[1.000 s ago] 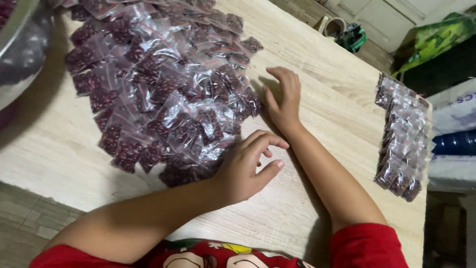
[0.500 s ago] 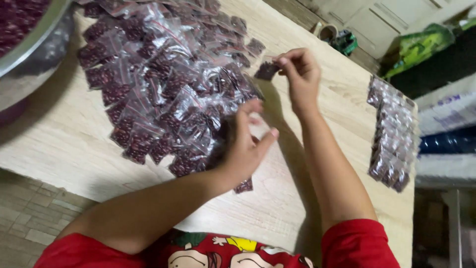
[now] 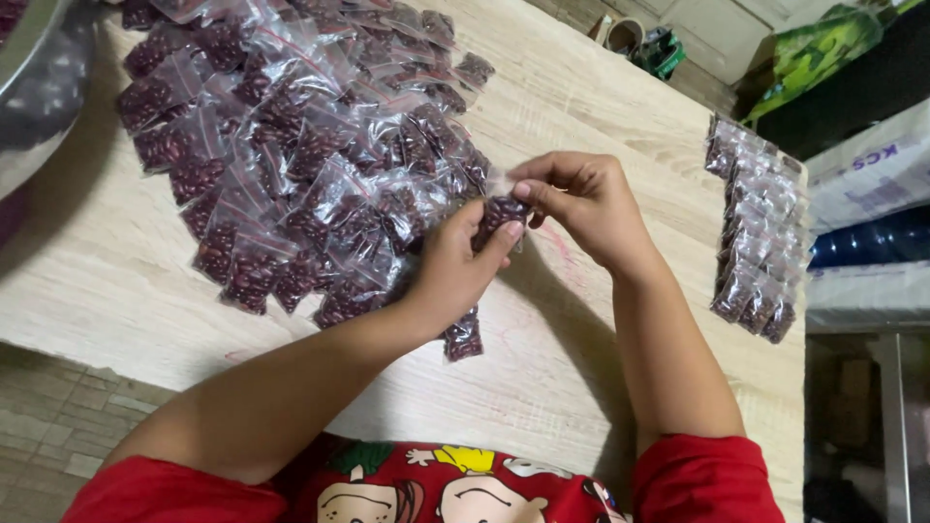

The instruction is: Organizing small plastic bags filled with red beans into neat, aligned stacks on a wooden table.

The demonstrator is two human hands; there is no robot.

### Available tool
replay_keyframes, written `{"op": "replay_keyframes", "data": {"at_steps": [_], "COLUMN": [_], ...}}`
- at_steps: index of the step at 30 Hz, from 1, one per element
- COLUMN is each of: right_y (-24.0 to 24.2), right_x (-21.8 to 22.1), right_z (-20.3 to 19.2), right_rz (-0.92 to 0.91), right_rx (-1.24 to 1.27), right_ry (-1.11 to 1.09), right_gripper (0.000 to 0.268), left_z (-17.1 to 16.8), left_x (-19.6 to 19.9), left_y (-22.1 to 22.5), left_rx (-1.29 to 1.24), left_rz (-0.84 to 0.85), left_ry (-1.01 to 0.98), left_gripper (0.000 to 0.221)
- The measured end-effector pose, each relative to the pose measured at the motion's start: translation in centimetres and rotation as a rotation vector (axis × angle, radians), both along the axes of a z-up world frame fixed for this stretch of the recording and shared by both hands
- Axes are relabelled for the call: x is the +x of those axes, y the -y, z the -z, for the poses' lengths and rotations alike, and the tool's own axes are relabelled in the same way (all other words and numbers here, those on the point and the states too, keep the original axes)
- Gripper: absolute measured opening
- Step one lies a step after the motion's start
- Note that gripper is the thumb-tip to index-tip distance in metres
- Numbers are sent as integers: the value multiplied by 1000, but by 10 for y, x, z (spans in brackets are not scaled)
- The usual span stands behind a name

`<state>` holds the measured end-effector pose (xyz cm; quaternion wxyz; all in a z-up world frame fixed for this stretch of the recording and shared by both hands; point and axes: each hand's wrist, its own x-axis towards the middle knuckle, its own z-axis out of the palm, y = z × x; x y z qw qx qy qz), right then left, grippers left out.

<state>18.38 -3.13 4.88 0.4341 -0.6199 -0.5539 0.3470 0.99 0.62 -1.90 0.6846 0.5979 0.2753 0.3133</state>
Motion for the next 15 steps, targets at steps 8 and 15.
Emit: {"op": "replay_keyframes", "data": {"at_steps": [8, 15], "right_y": [27, 64], "right_x": [90, 285], "right_z": [5, 51], "right_rz": [147, 636], "right_rx": [91, -40], "right_ry": [117, 729], "right_gripper": [6, 15], "left_z": [-22, -29], "left_x": [-10, -16], "left_y": [12, 19], "left_rx": [-29, -25], "left_rz": [30, 36], "left_ry": [101, 24], "left_gripper": [61, 51]}}
